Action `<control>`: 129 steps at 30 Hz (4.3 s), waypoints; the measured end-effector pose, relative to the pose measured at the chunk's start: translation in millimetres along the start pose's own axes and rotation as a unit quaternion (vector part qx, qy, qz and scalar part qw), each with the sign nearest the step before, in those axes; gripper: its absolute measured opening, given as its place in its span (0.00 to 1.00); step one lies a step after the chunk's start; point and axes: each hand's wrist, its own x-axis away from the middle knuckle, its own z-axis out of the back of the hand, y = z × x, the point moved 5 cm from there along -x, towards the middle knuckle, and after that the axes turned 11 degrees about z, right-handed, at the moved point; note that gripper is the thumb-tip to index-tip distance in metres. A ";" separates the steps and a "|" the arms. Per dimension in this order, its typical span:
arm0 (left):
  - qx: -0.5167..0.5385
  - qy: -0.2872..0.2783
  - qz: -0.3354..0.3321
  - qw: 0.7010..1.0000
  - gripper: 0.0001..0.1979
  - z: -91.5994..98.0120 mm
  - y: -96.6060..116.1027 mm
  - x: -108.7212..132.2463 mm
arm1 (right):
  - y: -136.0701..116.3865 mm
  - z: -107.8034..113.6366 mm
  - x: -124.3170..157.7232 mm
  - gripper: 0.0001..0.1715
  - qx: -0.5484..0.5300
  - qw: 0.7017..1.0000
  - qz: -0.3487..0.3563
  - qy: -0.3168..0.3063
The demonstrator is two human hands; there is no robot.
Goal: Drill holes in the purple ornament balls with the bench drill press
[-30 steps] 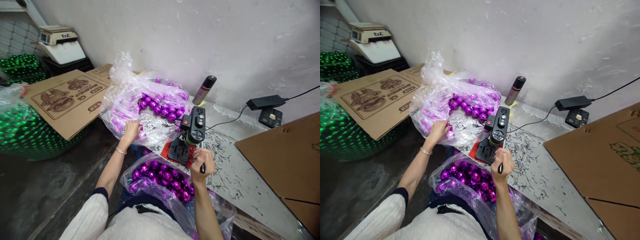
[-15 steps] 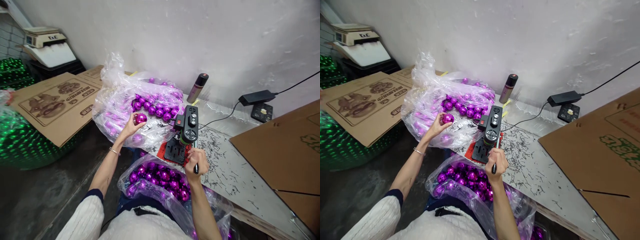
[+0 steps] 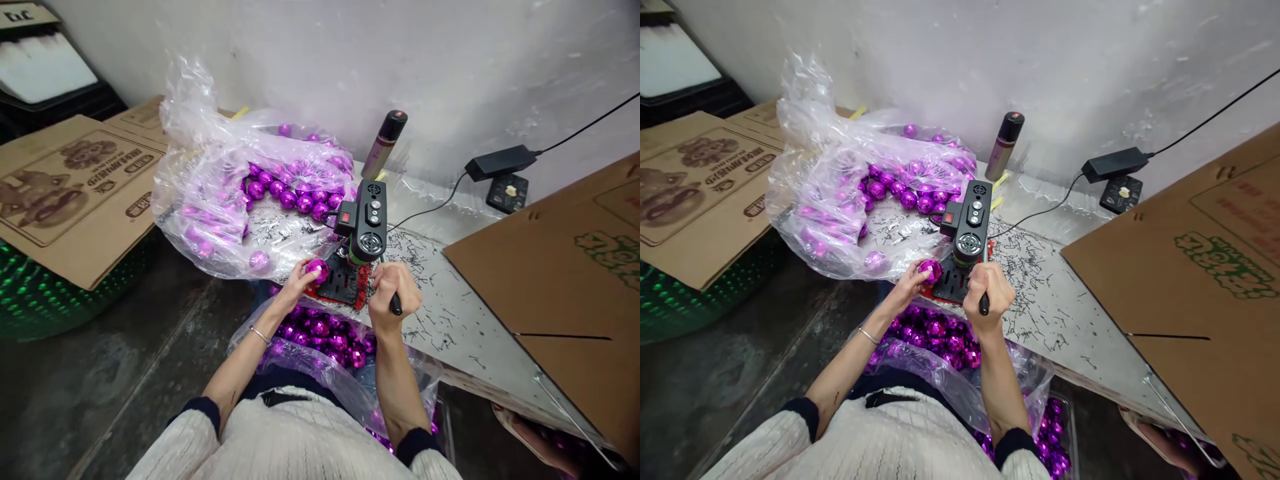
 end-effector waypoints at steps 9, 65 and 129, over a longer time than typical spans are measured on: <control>-0.366 0.034 -0.216 0.904 0.29 -35.4 18.1 -4.6 | -2.1 -0.4 3.5 0.18 0.006 1.000 0.015 -0.001; -0.359 0.104 -0.308 0.875 0.29 -53.4 -6.0 -27.2 | 17.2 -11.8 64.5 0.18 0.014 0.999 0.025 0.023; -0.436 0.181 -0.334 0.816 0.17 32.2 92.9 -19.1 | -1.7 -2.4 27.2 0.18 0.009 1.000 0.021 0.009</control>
